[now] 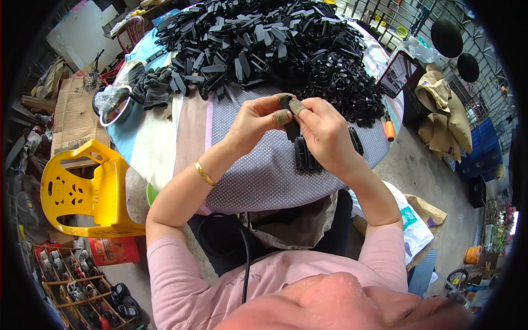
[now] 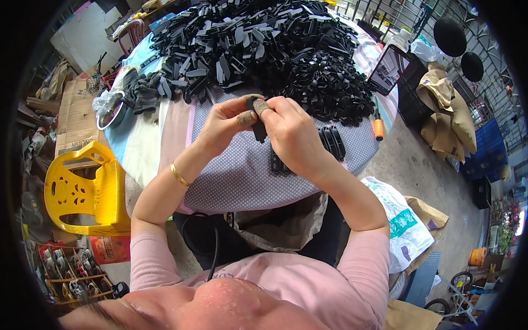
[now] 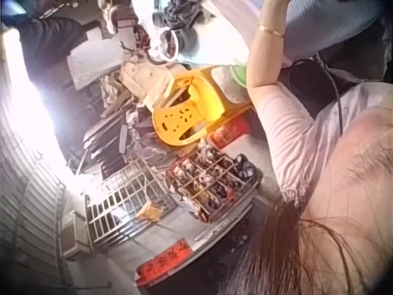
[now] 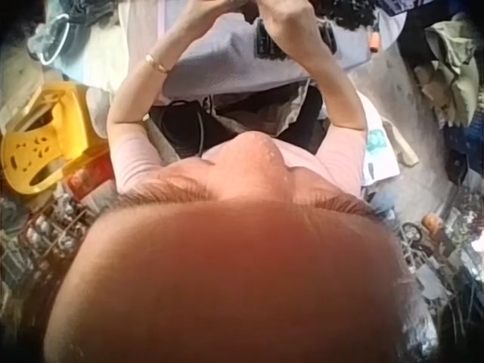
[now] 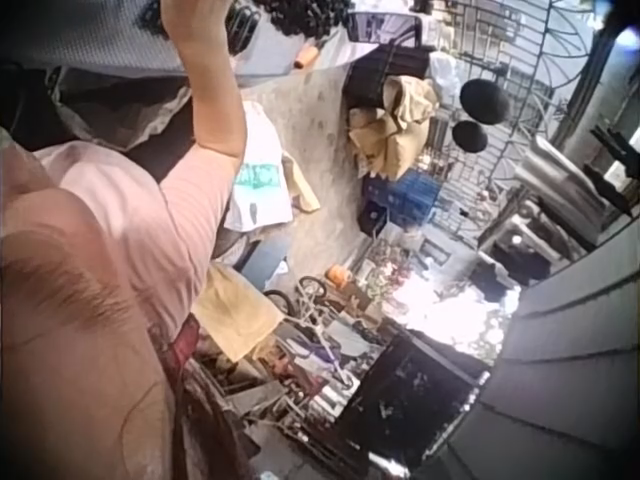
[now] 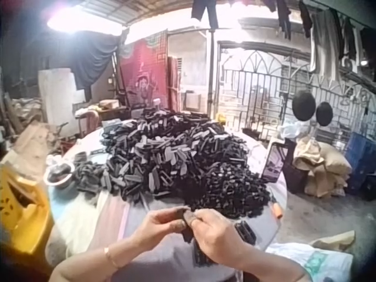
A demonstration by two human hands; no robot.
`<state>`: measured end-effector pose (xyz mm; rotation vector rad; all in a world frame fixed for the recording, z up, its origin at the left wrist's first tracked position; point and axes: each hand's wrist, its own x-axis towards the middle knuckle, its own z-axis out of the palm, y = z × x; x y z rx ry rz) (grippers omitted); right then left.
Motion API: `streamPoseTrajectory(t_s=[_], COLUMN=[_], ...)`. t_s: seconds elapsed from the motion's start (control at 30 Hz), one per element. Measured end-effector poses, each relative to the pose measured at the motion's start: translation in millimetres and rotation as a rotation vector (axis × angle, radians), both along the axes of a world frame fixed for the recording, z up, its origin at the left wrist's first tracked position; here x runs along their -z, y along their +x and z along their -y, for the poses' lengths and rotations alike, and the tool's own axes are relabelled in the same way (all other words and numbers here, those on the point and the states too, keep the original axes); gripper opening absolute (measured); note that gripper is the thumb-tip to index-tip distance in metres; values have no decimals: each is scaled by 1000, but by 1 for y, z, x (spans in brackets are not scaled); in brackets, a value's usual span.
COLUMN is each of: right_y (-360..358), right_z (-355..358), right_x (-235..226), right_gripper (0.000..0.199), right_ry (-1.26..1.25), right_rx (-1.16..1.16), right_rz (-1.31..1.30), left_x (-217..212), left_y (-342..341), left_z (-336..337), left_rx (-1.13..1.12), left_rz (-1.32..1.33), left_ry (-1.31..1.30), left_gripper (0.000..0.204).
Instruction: Assembling small black plastic components by hand and using a small hand tool.
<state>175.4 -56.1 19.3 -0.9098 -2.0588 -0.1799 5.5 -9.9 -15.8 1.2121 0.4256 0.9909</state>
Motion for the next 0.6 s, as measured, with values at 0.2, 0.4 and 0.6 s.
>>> streamPoseTrajectory(t_s=[0.2, 0.4, 0.6], right_y=[9, 7, 71], right_z=[9, 28, 41], right_x=[-4, 1, 9], right_gripper=[17, 22, 31], right_ry=[-131, -101, -263], right_rx=[-123, 54, 405], right_rz=[-63, -24, -217], left_x=[-1, 0, -1], left_y=[0, 11, 7], left_z=[6, 11, 6], left_rx=[-12, 38, -537], left_rz=[-69, -61, -968], left_ry=[51, 2, 1056], left_gripper=[36, 44, 43])
